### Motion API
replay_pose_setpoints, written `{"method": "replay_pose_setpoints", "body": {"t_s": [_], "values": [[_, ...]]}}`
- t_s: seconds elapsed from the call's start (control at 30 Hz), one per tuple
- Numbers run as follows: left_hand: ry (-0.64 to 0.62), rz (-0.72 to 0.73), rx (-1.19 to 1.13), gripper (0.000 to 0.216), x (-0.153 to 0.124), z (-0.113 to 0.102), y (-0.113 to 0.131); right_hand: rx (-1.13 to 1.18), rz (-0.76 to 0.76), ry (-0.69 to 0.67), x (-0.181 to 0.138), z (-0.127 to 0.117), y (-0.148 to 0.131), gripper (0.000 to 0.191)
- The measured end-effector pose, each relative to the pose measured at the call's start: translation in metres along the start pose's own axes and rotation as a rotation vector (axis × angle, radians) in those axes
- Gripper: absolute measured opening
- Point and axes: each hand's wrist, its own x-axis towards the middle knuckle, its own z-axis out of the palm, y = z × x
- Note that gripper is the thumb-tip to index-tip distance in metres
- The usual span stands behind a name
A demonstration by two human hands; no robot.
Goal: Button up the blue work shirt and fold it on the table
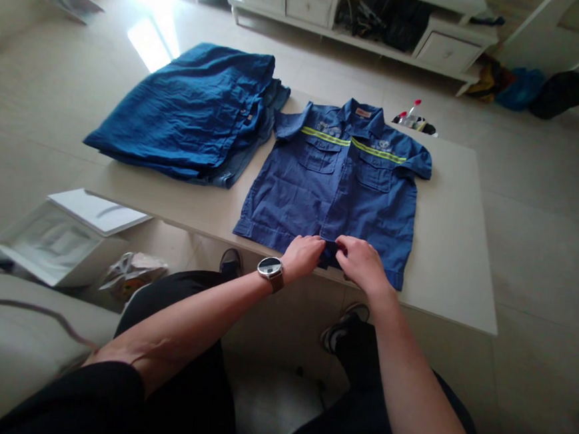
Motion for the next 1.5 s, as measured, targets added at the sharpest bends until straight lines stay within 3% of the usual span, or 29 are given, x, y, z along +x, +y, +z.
{"method": "replay_pose_setpoints", "body": {"t_s": [0.87,1.13,1.3,1.5], "values": [[0.035,0.012,-0.030,0.017,0.002,0.002,0.000,0.037,-0.021,0.048,0.001,0.003,0.006,0.025],[0.090,0.000,-0.111,0.018,0.008,0.000,-0.001,0.052,-0.036,0.073,-0.001,0.001,0.007,0.022],[0.203,-0.035,-0.214,0.023,0.007,-0.010,-0.001,0.092,-0.058,0.117,-0.001,-0.002,0.007,0.021],[0.294,-0.010,-0.299,0.019,0.009,-0.009,-0.006,0.155,-0.097,0.183,-0.001,-0.001,0.007,0.018]]}}
